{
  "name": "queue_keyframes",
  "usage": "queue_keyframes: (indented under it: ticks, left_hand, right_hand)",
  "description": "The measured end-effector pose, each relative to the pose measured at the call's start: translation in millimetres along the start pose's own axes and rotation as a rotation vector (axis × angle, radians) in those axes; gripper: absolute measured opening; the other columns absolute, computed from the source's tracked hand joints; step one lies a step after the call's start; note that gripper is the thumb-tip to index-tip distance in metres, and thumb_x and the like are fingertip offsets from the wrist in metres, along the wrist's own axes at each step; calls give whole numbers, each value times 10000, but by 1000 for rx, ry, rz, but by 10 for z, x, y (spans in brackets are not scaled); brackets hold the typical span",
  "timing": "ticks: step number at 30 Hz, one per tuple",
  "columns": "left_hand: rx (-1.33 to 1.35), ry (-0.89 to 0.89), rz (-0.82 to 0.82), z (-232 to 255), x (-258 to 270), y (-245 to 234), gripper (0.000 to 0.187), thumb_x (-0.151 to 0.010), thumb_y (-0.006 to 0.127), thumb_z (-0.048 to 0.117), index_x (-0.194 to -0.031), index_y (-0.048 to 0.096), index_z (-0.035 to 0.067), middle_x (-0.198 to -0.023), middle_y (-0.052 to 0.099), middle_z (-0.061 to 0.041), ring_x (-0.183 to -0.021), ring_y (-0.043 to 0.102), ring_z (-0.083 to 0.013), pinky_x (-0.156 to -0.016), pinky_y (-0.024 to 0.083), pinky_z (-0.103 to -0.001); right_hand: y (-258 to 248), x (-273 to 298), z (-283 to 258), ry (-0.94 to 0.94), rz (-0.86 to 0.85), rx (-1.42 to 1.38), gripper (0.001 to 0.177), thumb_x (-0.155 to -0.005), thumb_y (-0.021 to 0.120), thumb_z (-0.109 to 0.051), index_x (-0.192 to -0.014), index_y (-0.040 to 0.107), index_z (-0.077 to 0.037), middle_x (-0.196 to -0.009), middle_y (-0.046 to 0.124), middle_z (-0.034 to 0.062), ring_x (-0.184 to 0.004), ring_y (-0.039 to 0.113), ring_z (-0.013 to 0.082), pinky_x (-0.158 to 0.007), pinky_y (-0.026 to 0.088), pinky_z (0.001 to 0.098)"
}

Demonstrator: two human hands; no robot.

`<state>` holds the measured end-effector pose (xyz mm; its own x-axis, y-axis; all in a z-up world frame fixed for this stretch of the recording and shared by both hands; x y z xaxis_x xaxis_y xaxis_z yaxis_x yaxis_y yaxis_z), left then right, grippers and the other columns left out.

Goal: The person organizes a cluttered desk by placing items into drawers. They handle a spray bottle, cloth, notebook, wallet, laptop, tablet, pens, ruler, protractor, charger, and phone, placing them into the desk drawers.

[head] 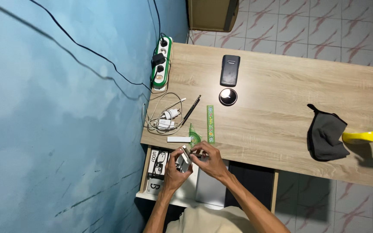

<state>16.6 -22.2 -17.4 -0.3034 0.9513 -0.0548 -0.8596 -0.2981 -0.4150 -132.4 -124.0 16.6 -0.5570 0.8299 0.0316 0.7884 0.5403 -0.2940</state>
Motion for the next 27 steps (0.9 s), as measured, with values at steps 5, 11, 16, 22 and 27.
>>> queue_keyframes:
  ticks: [5, 11, 16, 22, 27]
  left_hand:
    - [-37, -26, 0, -331, -51, -46, 702, -732, 847, 58, -1325, 470, 78, -1399, 584, -231, -1277, 608, -359, -1092, 496, -434]
    - [-36, -91, 46, -452, -140, -157, 698, -725, 834, 60, -1321, 471, 73, -1404, 578, -225, -1274, 614, -361, -1051, 533, -427]
    - [-35, -150, 71, -425, -217, -256, 671, -745, 833, 73, -1312, 473, 88, -1392, 601, -206, -1225, 649, -350, -995, 553, -422]
    - [-4, -189, 70, -496, -255, -318, 667, -752, 827, 71, -1317, 471, 85, -1350, 616, -204, -1201, 665, -336, -983, 551, -418]
    - [-23, -158, 85, -510, -277, -326, 659, -741, 828, 60, -1298, 476, 77, -1359, 615, -215, -1191, 666, -334, -977, 547, -423]
  right_hand:
    - [128, -281, 771, 251, -59, 64, 173, -931, 704, -234, -1022, 761, -98, -1061, 766, 52, -737, 645, 208, -622, 546, 363]
    - [293, -1069, 1441, -20, -161, 581, 319, -953, 650, -176, -1260, 690, -97, -1145, 628, 186, -1013, 608, 324, -825, 547, 444]
    - [430, -1507, 1672, -66, -220, 842, 438, -928, 555, -62, -1356, 632, -112, -1258, 576, 179, -1134, 561, 328, -932, 489, 464]
    - [568, -1617, 1947, -131, -377, 1047, 398, -922, 517, -87, -1304, 624, -131, -1358, 520, 185, -1205, 522, 323, -964, 467, 450]
    - [636, -1604, 1966, -327, -425, 1109, 446, -891, 545, -89, -1334, 565, -133, -1432, 490, 159, -1218, 520, 308, -979, 458, 447]
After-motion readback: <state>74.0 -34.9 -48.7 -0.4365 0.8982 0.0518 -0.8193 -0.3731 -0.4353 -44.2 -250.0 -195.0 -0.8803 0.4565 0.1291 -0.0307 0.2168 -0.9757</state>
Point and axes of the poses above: each hand's wrist, its own x-axis away from the middle knuckle, its own y-axis out of the palm, z = x × y, the point moved 4 cm from there along -x, towards the middle knuckle
